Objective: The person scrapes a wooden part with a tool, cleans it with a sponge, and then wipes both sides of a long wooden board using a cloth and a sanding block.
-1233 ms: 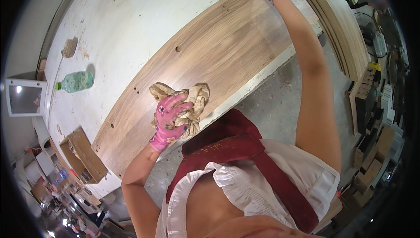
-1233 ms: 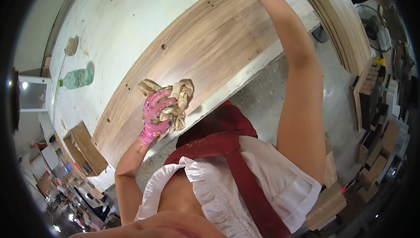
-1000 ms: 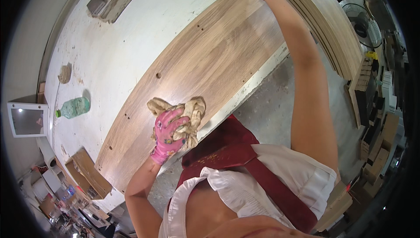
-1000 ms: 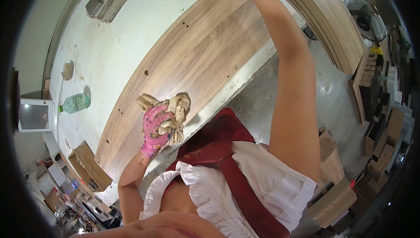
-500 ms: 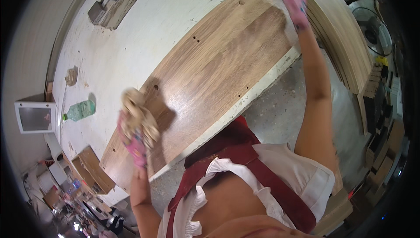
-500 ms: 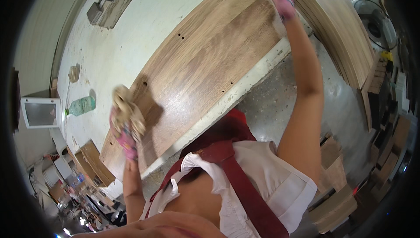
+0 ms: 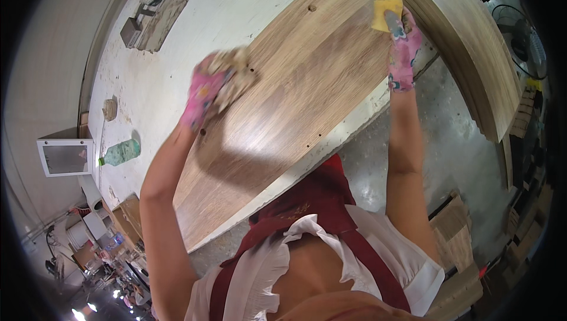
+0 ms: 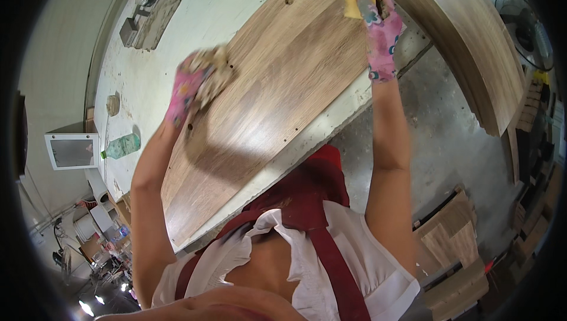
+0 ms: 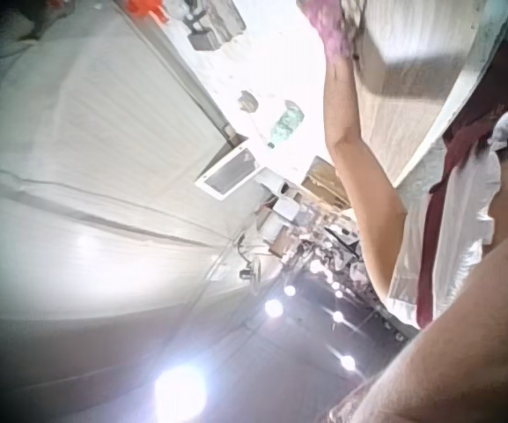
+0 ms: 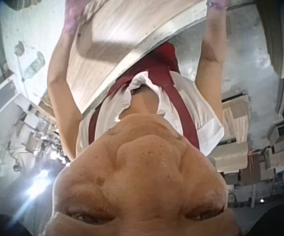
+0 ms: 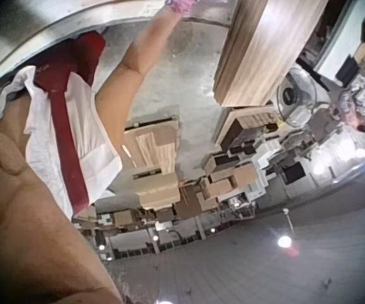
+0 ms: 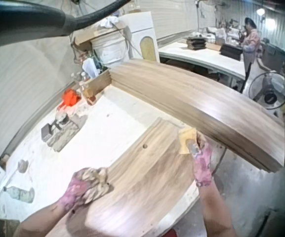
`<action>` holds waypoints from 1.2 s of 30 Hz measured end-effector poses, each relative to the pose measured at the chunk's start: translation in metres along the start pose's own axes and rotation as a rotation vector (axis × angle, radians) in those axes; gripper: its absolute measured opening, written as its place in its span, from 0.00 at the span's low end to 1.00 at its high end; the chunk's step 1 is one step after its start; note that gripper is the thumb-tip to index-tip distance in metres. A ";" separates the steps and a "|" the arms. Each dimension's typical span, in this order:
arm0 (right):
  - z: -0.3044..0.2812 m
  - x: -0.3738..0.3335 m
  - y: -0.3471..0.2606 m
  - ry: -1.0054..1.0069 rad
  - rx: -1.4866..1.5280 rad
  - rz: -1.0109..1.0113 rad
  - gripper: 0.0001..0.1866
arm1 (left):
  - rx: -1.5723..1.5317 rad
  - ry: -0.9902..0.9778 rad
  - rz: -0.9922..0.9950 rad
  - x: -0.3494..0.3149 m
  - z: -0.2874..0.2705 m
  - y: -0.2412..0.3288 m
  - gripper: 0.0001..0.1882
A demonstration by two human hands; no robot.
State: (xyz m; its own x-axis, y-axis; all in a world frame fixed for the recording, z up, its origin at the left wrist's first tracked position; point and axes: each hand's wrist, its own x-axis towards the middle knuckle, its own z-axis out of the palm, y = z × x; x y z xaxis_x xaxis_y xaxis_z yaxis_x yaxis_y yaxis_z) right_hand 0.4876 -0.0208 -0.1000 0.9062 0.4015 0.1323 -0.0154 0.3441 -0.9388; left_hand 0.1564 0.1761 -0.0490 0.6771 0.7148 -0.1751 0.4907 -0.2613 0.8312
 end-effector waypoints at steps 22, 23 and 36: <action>-0.026 0.043 0.020 -0.143 -0.758 -0.238 0.25 | 0.161 0.088 0.035 0.062 0.054 0.048 0.24; -0.024 0.046 0.023 -0.137 -0.740 -0.158 0.24 | 0.178 0.096 -0.016 0.032 0.037 0.032 0.26; 0.010 0.027 -0.005 -0.459 -0.815 0.020 0.22 | 0.087 0.454 -0.622 -0.332 -0.173 -0.160 0.27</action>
State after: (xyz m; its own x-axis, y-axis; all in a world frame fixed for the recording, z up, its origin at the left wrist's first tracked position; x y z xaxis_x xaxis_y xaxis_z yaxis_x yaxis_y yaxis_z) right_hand 0.5075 -0.0029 -0.0888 0.6506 0.7568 0.0631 0.4295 -0.2982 -0.8524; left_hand -0.2415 0.0932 -0.0322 -0.0187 0.9376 -0.3471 0.7614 0.2383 0.6028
